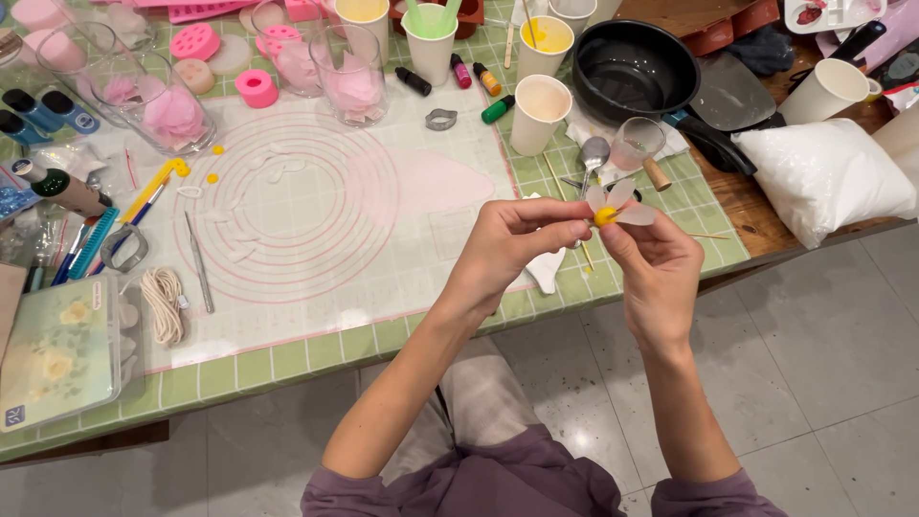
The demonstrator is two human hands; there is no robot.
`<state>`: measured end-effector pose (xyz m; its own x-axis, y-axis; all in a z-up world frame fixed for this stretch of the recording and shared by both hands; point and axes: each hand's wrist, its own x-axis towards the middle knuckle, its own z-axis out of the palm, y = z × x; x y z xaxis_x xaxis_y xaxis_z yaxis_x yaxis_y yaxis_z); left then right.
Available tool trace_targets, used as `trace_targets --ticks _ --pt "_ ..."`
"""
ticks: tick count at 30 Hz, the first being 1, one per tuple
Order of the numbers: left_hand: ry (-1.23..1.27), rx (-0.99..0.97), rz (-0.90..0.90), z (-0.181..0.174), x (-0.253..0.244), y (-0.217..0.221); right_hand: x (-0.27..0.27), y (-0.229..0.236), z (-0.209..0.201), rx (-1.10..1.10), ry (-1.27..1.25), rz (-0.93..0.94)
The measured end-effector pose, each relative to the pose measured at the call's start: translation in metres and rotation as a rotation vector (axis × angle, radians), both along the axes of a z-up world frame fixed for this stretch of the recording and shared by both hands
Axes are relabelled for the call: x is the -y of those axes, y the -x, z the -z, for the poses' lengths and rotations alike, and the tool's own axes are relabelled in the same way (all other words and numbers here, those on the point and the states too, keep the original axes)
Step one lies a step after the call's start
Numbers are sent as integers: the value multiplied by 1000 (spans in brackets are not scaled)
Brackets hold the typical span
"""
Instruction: Assembling and shaping wax petals onto a central piece to create a flower-shaped candle.
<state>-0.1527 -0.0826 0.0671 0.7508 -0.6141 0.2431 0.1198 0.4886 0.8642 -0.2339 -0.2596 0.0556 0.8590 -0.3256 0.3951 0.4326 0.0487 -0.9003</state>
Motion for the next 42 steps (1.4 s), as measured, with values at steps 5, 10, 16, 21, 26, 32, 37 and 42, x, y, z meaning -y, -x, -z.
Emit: trace_targets --ticks 5,10,16,21,26,32,37,42 --pt "21 -53 17 3 3 2 -2 8 -4 29 49 -20" --pt "42 -35 -22 -11 2 15 -7 10 -7 132 134 -7" --pt "-113 224 -195 -11 2 17 -14 11 -10 106 246 115" --pt "-42 196 -164 -10 3 14 -14 5 -5 159 193 91" --pt "-59 237 -177 -9 4 10 -12 3 -1 157 205 106" --pt "-44 244 -162 -3 4 5 -10 2 -3 135 224 95" --pt "29 103 -86 3 0 -4 -2 0 2 99 238 12" --pt "105 50 -24 -1 -6 -7 11 -5 10 26 -75 -256"
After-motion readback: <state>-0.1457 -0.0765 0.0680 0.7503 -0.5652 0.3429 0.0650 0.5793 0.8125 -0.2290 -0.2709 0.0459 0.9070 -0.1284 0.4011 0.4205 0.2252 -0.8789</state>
